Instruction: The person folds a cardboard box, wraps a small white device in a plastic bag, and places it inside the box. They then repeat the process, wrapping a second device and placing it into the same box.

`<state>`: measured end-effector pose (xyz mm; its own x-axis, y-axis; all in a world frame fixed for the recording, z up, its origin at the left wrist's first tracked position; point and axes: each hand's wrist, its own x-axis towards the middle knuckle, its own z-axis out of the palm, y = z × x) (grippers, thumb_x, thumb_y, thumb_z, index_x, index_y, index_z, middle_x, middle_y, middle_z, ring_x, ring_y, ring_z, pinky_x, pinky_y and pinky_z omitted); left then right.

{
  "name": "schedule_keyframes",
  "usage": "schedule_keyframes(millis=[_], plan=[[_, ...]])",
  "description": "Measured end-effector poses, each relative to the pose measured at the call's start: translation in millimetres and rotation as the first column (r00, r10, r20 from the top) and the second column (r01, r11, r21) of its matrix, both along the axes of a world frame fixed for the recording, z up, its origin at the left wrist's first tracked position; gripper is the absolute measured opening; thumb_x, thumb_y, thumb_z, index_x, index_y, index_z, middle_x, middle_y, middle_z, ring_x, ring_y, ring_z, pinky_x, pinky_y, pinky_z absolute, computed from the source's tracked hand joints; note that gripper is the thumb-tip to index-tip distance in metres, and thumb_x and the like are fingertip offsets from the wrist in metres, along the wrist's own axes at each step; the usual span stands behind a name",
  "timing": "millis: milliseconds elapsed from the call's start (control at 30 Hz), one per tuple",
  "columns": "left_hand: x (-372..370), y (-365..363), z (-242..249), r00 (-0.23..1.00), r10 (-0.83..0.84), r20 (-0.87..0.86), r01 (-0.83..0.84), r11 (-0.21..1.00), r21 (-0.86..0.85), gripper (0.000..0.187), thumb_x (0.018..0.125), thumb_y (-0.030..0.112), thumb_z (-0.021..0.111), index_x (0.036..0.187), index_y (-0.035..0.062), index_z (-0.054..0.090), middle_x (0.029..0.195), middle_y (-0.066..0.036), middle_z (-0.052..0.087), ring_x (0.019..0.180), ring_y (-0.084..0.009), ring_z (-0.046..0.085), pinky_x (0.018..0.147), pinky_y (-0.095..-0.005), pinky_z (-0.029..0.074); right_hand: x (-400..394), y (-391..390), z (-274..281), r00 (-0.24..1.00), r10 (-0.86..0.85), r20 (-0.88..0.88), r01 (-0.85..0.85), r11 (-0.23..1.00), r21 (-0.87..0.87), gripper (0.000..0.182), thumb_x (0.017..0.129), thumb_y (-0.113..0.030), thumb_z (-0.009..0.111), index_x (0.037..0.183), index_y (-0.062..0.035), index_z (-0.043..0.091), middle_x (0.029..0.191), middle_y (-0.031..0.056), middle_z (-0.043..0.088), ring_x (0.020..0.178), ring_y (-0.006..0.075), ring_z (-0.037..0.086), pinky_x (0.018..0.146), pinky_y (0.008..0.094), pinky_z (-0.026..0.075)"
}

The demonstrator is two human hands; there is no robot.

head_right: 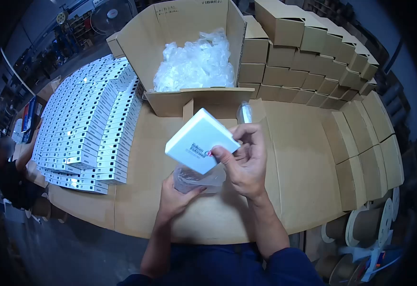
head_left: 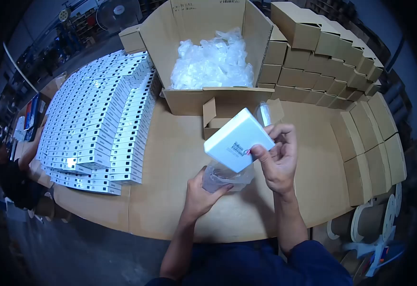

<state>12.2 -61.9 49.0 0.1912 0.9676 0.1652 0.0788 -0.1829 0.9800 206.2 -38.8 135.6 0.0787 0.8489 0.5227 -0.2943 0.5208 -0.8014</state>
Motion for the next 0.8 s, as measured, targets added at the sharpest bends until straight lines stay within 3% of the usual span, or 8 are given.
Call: schedule_keyframes(millis=[133, 367, 533, 667, 767, 800], plan=[[-7, -1, 3, 1.000, 0.006, -0.008, -0.006, 1.000, -0.027, 0.042, 0.080, 0.012, 0.087, 0.114, -0.0037, 0.068, 0.100, -0.014, 0.077, 0.095, -0.0192, 0.074, 0.087, -0.0349, 0.058, 5, 2, -5, 0.993, 0.087, 0.079, -0.080, 0.993, -0.090, 0.035, 0.093, 0.003, 0.071, 0.111, -0.0034, 0.042, 0.109, 0.0111, 0.060, 0.097, 0.0151, 0.068, 0.080, 0.0269, 0.060], [-9, -7, 0, 1.000, 0.001, 0.016, 0.000, 0.998, -0.057, 0.041, 0.082, 0.014, 0.086, 0.115, -0.0038, 0.070, 0.102, -0.013, 0.078, 0.095, -0.0164, 0.073, 0.086, -0.0350, 0.058, 22, 10, -7, 0.965, 0.154, 0.211, -0.136, 0.986, -0.097, 0.034, 0.095, 0.000, 0.070, 0.116, -0.0046, 0.043, 0.109, 0.0070, 0.055, 0.095, 0.0124, 0.064, 0.077, 0.0252, 0.056], [-10, -10, 3, 0.999, -0.004, -0.053, 0.000, 0.996, -0.084, 0.043, 0.082, 0.014, 0.086, 0.118, -0.0022, 0.070, 0.102, -0.012, 0.078, 0.095, -0.0169, 0.073, 0.087, -0.0351, 0.058, 20, 13, -8, 0.945, 0.132, 0.300, -0.107, 0.990, -0.097, 0.029, 0.096, -0.002, 0.069, 0.114, -0.0048, 0.047, 0.103, 0.0051, 0.055, 0.092, 0.0104, 0.060, 0.079, 0.0256, 0.052], [-8, -5, -8, 0.998, 0.019, -0.060, -0.020, 1.000, -0.005, 0.050, 0.082, 0.013, 0.086, 0.125, -0.0016, 0.066, 0.104, -0.013, 0.077, 0.097, -0.0177, 0.073, 0.088, -0.0364, 0.057, 18, 15, -10, 0.920, 0.141, 0.367, -0.088, 0.984, -0.158, 0.028, 0.092, -0.003, 0.072, 0.112, -0.0040, 0.052, 0.101, 0.0037, 0.056, 0.091, 0.0100, 0.058, 0.083, 0.0270, 0.049], [-7, -5, -10, 1.000, -0.009, 0.021, 0.010, 0.998, -0.054, 0.059, 0.082, 0.013, 0.086, 0.133, -0.0029, 0.060, 0.115, -0.013, 0.074, 0.107, -0.0182, 0.070, 0.094, -0.0353, 0.055, 13, 19, -7, 0.899, 0.088, 0.429, -0.020, 0.987, -0.161, 0.024, 0.090, -0.006, 0.075, 0.105, -0.0021, 0.057, 0.096, 0.0033, 0.059, 0.088, 0.0098, 0.058, 0.085, 0.0282, 0.050], [-6, -5, -9, 0.991, -0.034, 0.126, 0.042, 0.997, -0.061, 0.056, 0.086, 0.014, 0.083, 0.134, -0.0036, 0.058, 0.119, -0.013, 0.072, 0.110, -0.0183, 0.068, 0.096, -0.0347, 0.053, 13, 20, -8, 0.885, 0.078, 0.460, -0.002, 0.986, -0.164, 0.023, 0.090, -0.006, 0.075, 0.104, -0.0017, 0.057, 0.094, 0.0034, 0.060, 0.088, 0.0100, 0.059, 0.086, 0.0285, 0.050]])
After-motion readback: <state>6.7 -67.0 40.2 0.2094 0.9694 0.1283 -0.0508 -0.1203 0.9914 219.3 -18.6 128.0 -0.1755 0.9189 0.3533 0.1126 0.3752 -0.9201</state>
